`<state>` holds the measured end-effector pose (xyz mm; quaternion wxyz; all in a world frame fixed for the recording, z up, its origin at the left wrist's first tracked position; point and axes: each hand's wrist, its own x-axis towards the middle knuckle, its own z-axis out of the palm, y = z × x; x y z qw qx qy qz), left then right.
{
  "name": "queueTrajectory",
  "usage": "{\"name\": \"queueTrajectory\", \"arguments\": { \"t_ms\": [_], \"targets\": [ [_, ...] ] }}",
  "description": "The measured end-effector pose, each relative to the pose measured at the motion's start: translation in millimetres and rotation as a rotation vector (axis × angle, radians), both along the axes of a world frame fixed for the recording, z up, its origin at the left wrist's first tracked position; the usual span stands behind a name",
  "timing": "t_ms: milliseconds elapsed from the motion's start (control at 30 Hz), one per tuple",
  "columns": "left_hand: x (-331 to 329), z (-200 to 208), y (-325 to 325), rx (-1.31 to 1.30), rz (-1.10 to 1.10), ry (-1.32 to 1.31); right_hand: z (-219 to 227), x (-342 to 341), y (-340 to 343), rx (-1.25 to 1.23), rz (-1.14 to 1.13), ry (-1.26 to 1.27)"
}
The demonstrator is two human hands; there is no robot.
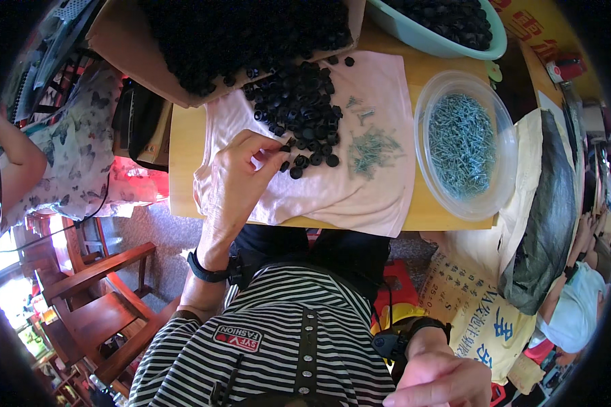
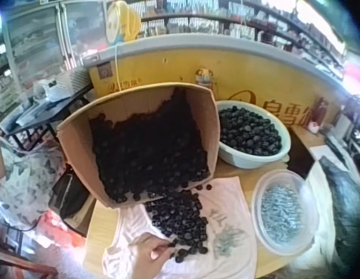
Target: Assembling small black plastic caps by inserting blue pins into them.
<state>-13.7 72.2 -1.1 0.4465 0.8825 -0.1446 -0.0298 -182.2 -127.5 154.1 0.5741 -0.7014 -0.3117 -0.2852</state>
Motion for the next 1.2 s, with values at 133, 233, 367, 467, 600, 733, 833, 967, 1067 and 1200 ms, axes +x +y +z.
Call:
{"name": "queueTrajectory", "arguments": {
  "t_ms": [133,233,367,467,600,733,833,967,1067,1200],
  "targets": [
    [2,3,-4,0.013,0.008,0.038,-15,5,13,0.11,-0.038,-0.069],
    [2,5,-8,0.103,0.036,0.064,-9,9,-11,0.11,0.031,-0.087],
    [4,13,-15,0.212,0.018,0.068,-20,13,15,0.297,-0.127,-0.158],
    [3,16,-16,0.231,0.053,0.04,-9,3,-9,0.116,0.021,-0.017],
    [4,8,-16,0.149,0.033,0.055,-33,8,5,0.147,-0.098,-0.247],
    [5,2,-5,0.027,0.002,0.085,-32,-1,6,0.153,-0.123,-0.205],
    [2,13,-2,0.03,0.02,0.055,-19,-10,-5,0.144,0.042,0.028],
    [-5,13,4,-0.043,-0.005,0.033,-33,12,26,0.346,-0.055,-0.357],
    [-16,15,11,-0.26,-0.172,-0.109,-32,5,22,0.248,-0.07,-0.255],
    [-27,3,11,-0.558,-0.274,-0.043,-24,2,23,0.004,-0.032,0.181]
  ]
}}
